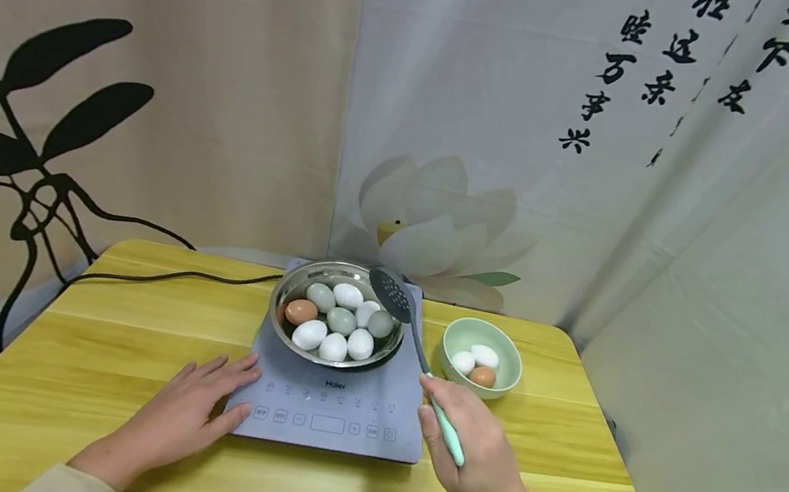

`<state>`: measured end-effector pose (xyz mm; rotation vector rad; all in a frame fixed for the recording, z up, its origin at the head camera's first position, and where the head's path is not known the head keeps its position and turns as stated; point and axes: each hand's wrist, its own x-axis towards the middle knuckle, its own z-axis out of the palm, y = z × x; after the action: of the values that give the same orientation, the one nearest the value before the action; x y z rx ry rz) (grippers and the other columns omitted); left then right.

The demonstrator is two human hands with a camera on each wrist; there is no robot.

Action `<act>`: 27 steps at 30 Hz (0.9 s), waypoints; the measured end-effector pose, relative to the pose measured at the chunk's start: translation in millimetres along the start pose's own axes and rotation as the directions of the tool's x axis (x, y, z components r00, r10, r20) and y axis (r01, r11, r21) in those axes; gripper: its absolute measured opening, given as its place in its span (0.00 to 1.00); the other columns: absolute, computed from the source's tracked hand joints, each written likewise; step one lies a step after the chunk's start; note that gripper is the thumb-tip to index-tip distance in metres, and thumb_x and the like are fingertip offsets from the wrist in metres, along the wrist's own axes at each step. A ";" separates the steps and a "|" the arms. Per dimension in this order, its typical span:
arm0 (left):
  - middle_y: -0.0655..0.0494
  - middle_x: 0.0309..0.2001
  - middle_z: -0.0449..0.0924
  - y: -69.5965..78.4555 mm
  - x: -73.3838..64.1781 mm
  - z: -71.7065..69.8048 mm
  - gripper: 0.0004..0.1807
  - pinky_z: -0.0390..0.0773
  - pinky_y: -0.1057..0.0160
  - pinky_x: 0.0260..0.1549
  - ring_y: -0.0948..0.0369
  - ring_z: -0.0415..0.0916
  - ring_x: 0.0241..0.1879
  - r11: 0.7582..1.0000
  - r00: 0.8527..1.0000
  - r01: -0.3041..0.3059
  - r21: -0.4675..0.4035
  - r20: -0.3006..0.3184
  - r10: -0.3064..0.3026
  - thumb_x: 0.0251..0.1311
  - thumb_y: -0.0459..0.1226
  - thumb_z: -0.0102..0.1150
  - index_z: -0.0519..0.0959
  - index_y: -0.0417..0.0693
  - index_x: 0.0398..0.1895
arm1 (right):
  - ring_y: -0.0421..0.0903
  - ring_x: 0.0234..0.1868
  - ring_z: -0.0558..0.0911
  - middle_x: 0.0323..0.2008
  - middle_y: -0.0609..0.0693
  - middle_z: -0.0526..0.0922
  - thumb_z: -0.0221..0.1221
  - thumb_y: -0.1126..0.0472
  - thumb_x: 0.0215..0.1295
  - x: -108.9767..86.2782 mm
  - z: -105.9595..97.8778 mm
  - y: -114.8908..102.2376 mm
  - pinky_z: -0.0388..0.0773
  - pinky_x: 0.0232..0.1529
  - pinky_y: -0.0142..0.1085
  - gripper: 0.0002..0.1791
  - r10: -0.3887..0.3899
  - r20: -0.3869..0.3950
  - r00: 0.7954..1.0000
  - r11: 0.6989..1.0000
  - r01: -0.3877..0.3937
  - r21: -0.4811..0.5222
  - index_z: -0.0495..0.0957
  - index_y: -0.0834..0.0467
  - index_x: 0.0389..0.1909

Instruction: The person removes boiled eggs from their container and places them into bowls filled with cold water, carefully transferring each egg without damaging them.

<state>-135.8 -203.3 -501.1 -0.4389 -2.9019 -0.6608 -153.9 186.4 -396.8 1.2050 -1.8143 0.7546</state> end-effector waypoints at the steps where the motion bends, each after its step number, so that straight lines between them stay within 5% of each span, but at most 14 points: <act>1: 0.56 0.80 0.70 -0.1 0.2 -0.1 0.29 0.63 0.20 0.69 0.34 0.68 0.76 1.000 1.000 -0.001 0.000 -0.002 0.001 0.76 0.55 0.60 0.78 0.57 0.74 | 0.53 0.43 0.89 0.45 0.62 0.89 0.54 0.59 0.83 1.2 0.4 -2.2 0.85 0.59 0.31 0.20 -0.004 -0.001 1.000 1.000 0.004 0.030 0.83 0.74 0.54; 6: 0.56 0.80 0.70 -1.0 1.1 0.1 0.29 0.63 0.21 0.70 0.34 0.68 0.76 1.000 1.000 -0.001 -0.006 -0.005 0.001 0.76 0.55 0.60 0.78 0.57 0.75 | 0.53 0.44 0.88 0.45 0.63 0.88 0.56 0.61 0.82 9.5 1.4 -2.3 0.84 0.61 0.31 0.18 -0.021 -0.030 0.999 0.995 0.024 0.092 0.83 0.75 0.54; 17: 0.56 0.80 0.69 -2.2 0.7 0.6 0.29 0.63 0.21 0.70 0.34 0.69 0.76 1.000 1.000 -0.006 -0.004 -0.013 0.006 0.76 0.54 0.61 0.78 0.56 0.74 | 0.50 0.42 0.90 0.45 0.56 0.90 0.50 0.58 0.83 9.5 5.7 -1.8 0.89 0.46 0.39 0.19 -0.068 0.100 0.993 0.983 0.084 -0.166 0.85 0.68 0.53; 27: 0.55 0.80 0.70 -0.5 -0.1 0.2 0.28 0.64 0.21 0.70 0.34 0.69 0.75 1.000 1.000 -0.015 -0.014 -0.015 0.015 0.76 0.53 0.61 0.78 0.56 0.74 | 0.52 0.44 0.90 0.45 0.59 0.90 0.52 0.59 0.83 17.8 1.8 -7.7 0.89 0.52 0.37 0.19 -0.060 0.073 0.996 0.998 0.061 -0.011 0.84 0.70 0.54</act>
<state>-135.8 -203.7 -501.5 -0.4545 -2.8788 -0.6793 -151.1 174.2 -381.9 1.2874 -1.8301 0.6720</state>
